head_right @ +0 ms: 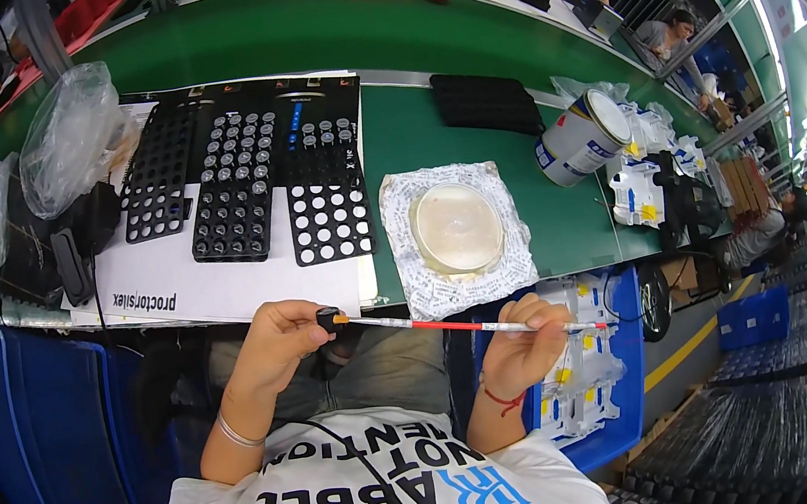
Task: Applying adhesive paste to the base of small electrical components using a thin brush.
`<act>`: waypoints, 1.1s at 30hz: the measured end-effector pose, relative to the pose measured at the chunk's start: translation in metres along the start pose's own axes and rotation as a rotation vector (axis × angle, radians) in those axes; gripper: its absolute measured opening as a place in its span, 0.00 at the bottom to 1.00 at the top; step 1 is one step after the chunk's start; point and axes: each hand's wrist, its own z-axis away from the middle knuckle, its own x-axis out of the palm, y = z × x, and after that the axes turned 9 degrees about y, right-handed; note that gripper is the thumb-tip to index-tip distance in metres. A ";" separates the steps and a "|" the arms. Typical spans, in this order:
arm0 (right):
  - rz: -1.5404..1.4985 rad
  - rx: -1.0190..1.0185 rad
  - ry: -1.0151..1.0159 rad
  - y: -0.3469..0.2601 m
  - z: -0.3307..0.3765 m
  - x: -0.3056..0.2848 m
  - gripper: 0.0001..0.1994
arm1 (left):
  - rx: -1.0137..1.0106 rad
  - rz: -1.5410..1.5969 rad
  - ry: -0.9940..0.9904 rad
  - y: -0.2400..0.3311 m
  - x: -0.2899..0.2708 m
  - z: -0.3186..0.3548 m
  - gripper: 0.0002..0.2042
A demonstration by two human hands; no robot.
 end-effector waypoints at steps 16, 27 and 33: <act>0.038 -0.023 0.113 0.000 -0.003 -0.004 0.14 | -0.030 0.006 0.002 0.006 0.007 0.003 0.09; -0.010 0.044 0.110 0.001 -0.003 -0.013 0.12 | 0.795 -1.145 0.707 0.074 -0.038 -0.037 0.11; -0.014 0.052 0.115 0.004 -0.002 -0.020 0.12 | 0.936 -1.392 0.732 0.090 -0.046 -0.054 0.10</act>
